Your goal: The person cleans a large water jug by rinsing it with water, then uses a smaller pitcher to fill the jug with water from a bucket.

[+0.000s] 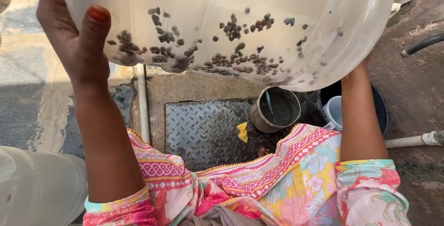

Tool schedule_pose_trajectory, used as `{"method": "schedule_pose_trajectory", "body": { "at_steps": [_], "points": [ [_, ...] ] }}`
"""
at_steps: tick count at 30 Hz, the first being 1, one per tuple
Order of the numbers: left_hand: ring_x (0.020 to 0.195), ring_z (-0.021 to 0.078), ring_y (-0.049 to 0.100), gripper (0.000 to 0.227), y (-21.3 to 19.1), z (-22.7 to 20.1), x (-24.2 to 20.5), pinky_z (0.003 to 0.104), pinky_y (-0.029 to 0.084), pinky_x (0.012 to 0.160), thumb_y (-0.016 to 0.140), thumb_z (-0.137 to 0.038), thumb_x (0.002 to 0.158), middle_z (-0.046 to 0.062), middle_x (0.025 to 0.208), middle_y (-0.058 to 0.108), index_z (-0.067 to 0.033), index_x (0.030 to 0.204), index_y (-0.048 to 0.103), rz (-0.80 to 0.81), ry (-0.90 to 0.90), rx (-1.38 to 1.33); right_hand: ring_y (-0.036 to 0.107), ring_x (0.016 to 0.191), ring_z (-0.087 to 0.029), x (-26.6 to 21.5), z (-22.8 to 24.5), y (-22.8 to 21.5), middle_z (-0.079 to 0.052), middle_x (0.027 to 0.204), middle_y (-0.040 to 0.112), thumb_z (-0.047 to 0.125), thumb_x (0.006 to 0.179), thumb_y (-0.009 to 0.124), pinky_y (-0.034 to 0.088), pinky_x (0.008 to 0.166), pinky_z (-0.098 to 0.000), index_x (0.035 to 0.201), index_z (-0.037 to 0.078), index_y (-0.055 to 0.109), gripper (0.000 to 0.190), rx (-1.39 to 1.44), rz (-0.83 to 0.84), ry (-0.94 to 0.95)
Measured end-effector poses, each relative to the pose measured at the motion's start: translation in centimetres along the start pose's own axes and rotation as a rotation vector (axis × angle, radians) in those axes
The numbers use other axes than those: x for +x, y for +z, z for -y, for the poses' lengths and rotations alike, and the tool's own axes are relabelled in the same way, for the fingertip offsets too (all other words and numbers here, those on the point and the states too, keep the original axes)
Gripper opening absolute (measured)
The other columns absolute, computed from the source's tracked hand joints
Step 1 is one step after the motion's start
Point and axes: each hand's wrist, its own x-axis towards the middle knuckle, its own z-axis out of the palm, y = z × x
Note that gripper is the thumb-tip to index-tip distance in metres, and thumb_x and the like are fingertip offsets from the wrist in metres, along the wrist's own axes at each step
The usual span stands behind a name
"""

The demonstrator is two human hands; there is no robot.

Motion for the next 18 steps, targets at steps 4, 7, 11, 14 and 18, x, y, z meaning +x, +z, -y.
{"method": "schedule_pose_trajectory", "body": {
  "at_steps": [4, 7, 11, 14, 18],
  "points": [
    [0.106, 0.0231, 0.07, 0.09, 1.0, 6.3, -1.5, 0.037, 0.058, 0.094, 0.069, -0.08, 0.081, 0.011, 0.108, 0.068, -0.0001, 0.123, 0.066, -0.096, -0.556, 0.258, 0.072, 0.088, -0.014, 0.4, -3.8, -2.5, -0.006, 0.118, 0.07, 0.06, 0.101, 0.039, 0.059, 0.067, -0.0334, 0.137, 0.014, 0.055, 0.06, -0.536, -0.014, 0.396],
    [0.1, 0.0345, 0.07, 0.106, -0.2, 11.4, -3.9, 0.049, 0.056, 0.085, 0.071, -0.083, 0.069, 0.029, 0.111, 0.067, 0.0127, 0.115, 0.065, 0.08, -1.066, 0.614, 0.061, 0.058, -0.019, -0.3, -8.6, -4.2, -0.014, 0.085, 0.068, 0.066, 0.102, 0.032, 0.051, 0.052, -0.0325, 0.116, 0.005, 0.064, 0.07, -0.787, 0.18, 0.808],
    [0.101, 0.0425, 0.065, 0.105, -0.8, 12.7, -4.7, 0.053, 0.053, 0.086, 0.072, -0.086, 0.074, 0.035, 0.107, 0.064, 0.0123, 0.113, 0.07, 0.254, -1.184, 0.788, 0.054, 0.05, -0.019, -0.9, -10.5, -4.6, -0.015, 0.074, 0.068, 0.064, 0.104, 0.034, 0.041, 0.047, -0.0319, 0.109, 0.001, 0.066, 0.071, -0.929, 0.173, 0.879],
    [0.092, 0.0355, 0.073, 0.087, -2.0, 8.4, -2.9, 0.049, 0.059, 0.082, 0.077, -0.07, 0.071, 0.024, 0.099, 0.071, 0.0071, 0.112, 0.071, 0.106, -0.947, 0.556, 0.06, 0.058, -0.018, -0.7, -5.8, -2.3, -0.013, 0.083, 0.066, 0.058, 0.108, 0.038, 0.045, 0.05, -0.0312, 0.111, 0.002, 0.065, 0.062, -0.729, 0.097, 0.508],
    [0.095, 0.0137, 0.068, 0.074, -4.1, 1.6, -0.9, 0.029, 0.054, 0.084, 0.072, -0.07, 0.094, 0.01, 0.108, 0.07, -0.0036, 0.125, 0.066, -0.02, -0.299, -0.101, 0.067, 0.13, -0.018, -3.7, 3.5, 1.6, -0.011, 0.144, 0.064, 0.037, 0.112, 0.045, 0.058, 0.109, -0.0332, 0.146, 0.003, 0.057, 0.05, -0.098, 0.285, -0.208]
  ]
}}
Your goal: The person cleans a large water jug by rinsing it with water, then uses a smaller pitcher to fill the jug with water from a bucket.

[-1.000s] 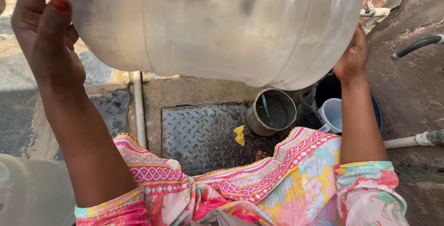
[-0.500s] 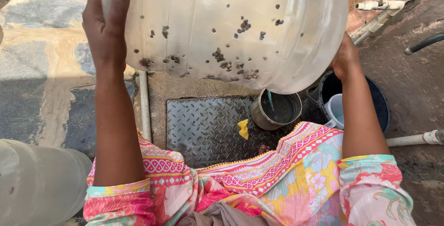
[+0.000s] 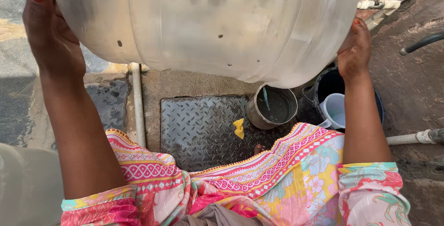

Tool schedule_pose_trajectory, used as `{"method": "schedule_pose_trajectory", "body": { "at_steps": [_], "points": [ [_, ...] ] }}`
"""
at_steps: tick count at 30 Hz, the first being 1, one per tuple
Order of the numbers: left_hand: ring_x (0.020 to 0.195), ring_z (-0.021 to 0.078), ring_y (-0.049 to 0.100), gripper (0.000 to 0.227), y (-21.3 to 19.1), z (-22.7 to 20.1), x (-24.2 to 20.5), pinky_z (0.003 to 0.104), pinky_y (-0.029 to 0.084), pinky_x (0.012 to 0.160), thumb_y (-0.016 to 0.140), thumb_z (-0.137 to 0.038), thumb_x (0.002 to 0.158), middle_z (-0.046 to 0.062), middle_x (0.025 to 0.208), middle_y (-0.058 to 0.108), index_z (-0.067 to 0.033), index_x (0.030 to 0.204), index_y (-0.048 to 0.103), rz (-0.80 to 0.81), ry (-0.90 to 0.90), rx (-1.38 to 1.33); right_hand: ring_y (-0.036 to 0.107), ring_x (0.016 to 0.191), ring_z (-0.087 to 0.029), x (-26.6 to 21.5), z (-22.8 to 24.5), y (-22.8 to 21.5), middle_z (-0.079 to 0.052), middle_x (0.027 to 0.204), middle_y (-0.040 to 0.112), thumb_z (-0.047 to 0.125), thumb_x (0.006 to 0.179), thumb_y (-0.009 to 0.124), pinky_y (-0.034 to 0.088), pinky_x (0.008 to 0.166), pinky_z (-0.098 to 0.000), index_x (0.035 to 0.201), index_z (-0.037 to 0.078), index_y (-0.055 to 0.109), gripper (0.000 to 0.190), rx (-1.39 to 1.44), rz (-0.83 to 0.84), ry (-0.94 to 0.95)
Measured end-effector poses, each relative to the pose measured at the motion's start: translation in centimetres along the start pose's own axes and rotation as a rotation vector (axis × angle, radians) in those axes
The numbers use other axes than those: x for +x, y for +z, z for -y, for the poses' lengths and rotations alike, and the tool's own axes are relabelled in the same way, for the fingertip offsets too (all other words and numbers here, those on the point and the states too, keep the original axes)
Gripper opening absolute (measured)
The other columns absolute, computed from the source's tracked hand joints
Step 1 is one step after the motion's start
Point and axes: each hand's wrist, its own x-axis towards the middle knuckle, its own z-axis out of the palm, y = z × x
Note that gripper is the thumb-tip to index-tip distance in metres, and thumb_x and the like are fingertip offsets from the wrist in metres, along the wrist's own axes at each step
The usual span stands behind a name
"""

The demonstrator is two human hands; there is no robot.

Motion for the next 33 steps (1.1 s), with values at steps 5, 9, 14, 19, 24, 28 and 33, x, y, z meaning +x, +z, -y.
{"method": "schedule_pose_trajectory", "body": {
  "at_steps": [5, 9, 14, 19, 24, 28, 33],
  "points": [
    [0.128, 0.0209, 0.065, 0.083, 1.4, -1.3, -0.4, 0.037, 0.053, 0.112, 0.057, -0.075, 0.098, 0.01, 0.133, 0.069, -0.0016, 0.136, 0.06, 0.042, 0.162, 0.059, 0.067, 0.129, -0.024, 0.9, 1.8, 3.2, -0.011, 0.133, 0.066, 0.045, 0.106, 0.038, 0.062, 0.108, -0.0434, 0.142, 0.005, 0.053, 0.055, 0.309, -0.183, -0.046],
    [0.137, 0.0336, 0.053, 0.083, 3.3, 2.8, -0.3, 0.047, 0.043, 0.122, 0.066, -0.061, 0.102, 0.018, 0.14, 0.055, 0.0048, 0.149, 0.044, 0.135, 0.264, 0.056, 0.077, 0.109, -0.024, 1.7, -3.2, 0.9, -0.013, 0.122, 0.07, 0.048, 0.097, 0.031, 0.069, 0.087, -0.0439, 0.132, 0.009, 0.058, 0.058, 0.289, -0.401, 0.289],
    [0.118, 0.0325, 0.069, 0.09, 1.7, 5.2, -0.9, 0.042, 0.056, 0.103, 0.075, -0.068, 0.088, 0.022, 0.122, 0.067, 0.0077, 0.134, 0.064, -0.064, -0.337, 0.268, 0.069, 0.079, -0.021, 0.3, -9.2, -3.5, -0.017, 0.112, 0.068, 0.058, 0.11, 0.024, 0.058, 0.062, -0.0355, 0.136, 0.003, 0.06, 0.071, -0.045, -0.163, 0.712],
    [0.115, 0.0383, 0.067, 0.103, 1.3, 8.1, -1.2, 0.046, 0.054, 0.096, 0.078, -0.069, 0.075, 0.031, 0.125, 0.063, 0.0152, 0.129, 0.056, -0.109, -0.732, 0.46, 0.07, 0.08, -0.029, -2.5, -12.6, -4.0, -0.021, 0.114, 0.068, 0.067, 0.101, 0.017, 0.061, 0.069, -0.0354, 0.138, 0.004, 0.051, 0.081, -0.295, 0.132, 1.11],
    [0.119, 0.0414, 0.062, 0.111, 1.1, 9.9, -1.7, 0.049, 0.049, 0.099, 0.076, -0.076, 0.074, 0.035, 0.128, 0.058, 0.0171, 0.13, 0.056, -0.099, -0.82, 0.604, 0.072, 0.086, -0.035, -3.2, -14.2, -4.4, -0.018, 0.11, 0.067, 0.067, 0.1, 0.015, 0.061, 0.074, -0.0382, 0.141, 0.004, 0.048, 0.083, -0.409, 0.207, 1.269],
    [0.109, 0.0371, 0.068, 0.106, 1.3, 9.8, -1.8, 0.047, 0.052, 0.095, 0.078, -0.076, 0.075, 0.033, 0.119, 0.063, 0.0162, 0.123, 0.061, -0.099, -0.778, 0.628, 0.066, 0.069, -0.024, -2.8, -15.0, -4.8, -0.02, 0.089, 0.07, 0.067, 0.102, 0.014, 0.055, 0.058, -0.0308, 0.132, 0.002, 0.055, 0.083, -0.43, 0.215, 1.263],
    [0.093, 0.0329, 0.071, 0.074, 0.2, 6.2, -1.0, 0.041, 0.058, 0.088, 0.086, -0.057, 0.09, 0.029, 0.108, 0.071, 0.0108, 0.115, 0.072, 0.064, -0.429, 0.435, 0.047, 0.062, -0.009, -0.1, -10.6, -4.0, -0.007, 0.09, 0.061, 0.061, 0.113, 0.024, 0.039, 0.051, -0.0245, 0.127, 0.004, 0.058, 0.068, -0.514, -0.061, 0.78]
  ]
}}
